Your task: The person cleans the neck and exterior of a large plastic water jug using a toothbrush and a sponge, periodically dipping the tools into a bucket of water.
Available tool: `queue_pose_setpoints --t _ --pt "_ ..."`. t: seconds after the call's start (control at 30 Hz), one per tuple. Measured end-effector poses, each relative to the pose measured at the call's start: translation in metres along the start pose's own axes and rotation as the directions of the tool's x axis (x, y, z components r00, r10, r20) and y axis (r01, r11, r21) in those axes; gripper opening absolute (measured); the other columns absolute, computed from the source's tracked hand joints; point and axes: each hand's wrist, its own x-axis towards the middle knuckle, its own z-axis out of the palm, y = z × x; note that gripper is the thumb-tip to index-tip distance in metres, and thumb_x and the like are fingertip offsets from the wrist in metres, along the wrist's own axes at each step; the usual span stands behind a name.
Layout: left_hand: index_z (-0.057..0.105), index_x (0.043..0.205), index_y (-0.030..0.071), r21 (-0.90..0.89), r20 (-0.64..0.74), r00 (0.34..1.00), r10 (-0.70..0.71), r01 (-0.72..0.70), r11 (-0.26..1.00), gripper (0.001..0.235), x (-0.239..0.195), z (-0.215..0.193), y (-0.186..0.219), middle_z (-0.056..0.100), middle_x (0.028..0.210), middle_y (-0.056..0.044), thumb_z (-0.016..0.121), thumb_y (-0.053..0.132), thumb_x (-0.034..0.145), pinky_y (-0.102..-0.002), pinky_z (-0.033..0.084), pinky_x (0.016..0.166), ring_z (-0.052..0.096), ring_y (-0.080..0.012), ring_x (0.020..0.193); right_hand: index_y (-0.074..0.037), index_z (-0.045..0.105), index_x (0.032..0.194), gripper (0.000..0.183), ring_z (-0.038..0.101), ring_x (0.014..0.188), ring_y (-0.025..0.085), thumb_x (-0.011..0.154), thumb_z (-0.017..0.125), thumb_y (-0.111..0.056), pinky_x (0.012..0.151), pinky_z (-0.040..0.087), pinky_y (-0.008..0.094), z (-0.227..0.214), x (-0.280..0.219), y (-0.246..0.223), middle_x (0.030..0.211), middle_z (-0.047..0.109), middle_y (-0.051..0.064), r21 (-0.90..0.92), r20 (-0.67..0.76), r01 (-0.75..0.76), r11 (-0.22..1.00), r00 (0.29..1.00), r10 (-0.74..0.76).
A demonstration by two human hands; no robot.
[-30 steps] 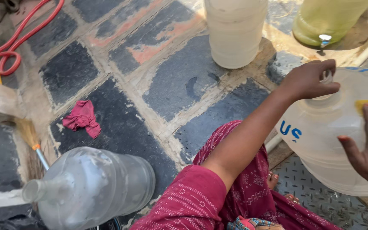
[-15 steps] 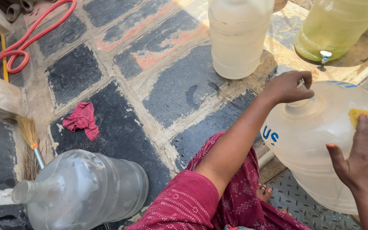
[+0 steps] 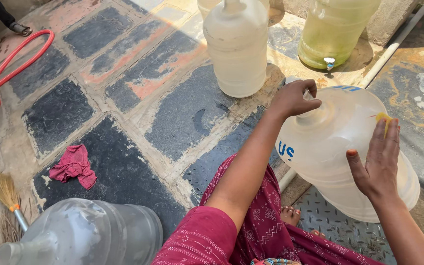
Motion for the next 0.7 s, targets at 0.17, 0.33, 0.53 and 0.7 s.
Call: queue_pose_setpoints --t 0.17,0.33,0.53,0.7 --pt "0.07 0.095 0.017 0.024 0.027 0.999 0.025 -0.026 0.999 0.055 0.003 0.007 -0.008 0.075 0.104 -0.009 0.083 0.057 0.059 -0.04 0.056 0.085 0.071 -0.027 0.101 0.007 0.021 0.164 0.104 0.01 0.159 0.053 0.097 0.041 -0.07 0.128 0.012 0.059 -0.002 -0.001 -0.003 0.168 0.012 0.037 -0.065 0.005 0.038 0.997 0.999 -0.038" --pt "0.069 0.101 0.017 0.079 0.059 0.992 -0.113 0.108 0.991 0.062 0.001 0.012 -0.038 0.075 0.108 -0.009 0.084 0.058 0.057 -0.041 0.056 0.085 0.072 -0.0265 0.103 0.009 0.028 0.162 0.106 0.013 0.158 0.056 0.094 0.046 -0.07 0.129 0.014 0.06 0.007 -0.005 -0.007 0.166 0.016 0.041 -0.128 0.042 0.196 0.972 0.981 -0.192" --pt "0.069 0.109 0.017 0.107 0.029 0.989 -0.142 0.138 0.985 0.069 -0.006 0.014 -0.067 0.075 0.109 -0.008 0.088 0.055 0.055 -0.04 0.056 0.088 0.071 -0.0263 0.106 0.009 0.028 0.161 0.106 0.012 0.156 0.057 0.094 0.047 -0.071 0.127 0.013 0.06 0.023 -0.005 -0.018 0.166 0.016 0.041 -0.12 0.064 0.218 0.969 0.975 -0.211" --pt "0.068 0.113 0.018 0.159 0.066 0.986 -0.156 0.144 0.977 0.068 -0.012 0.014 -0.054 0.074 0.114 -0.007 0.088 0.054 0.058 -0.038 0.057 0.091 0.071 -0.0241 0.109 0.006 0.031 0.163 0.104 0.013 0.156 0.054 0.096 0.044 -0.072 0.124 0.009 0.062 0.029 0.002 -0.023 0.167 0.021 0.035 -0.171 0.039 0.195 0.966 0.981 -0.191"
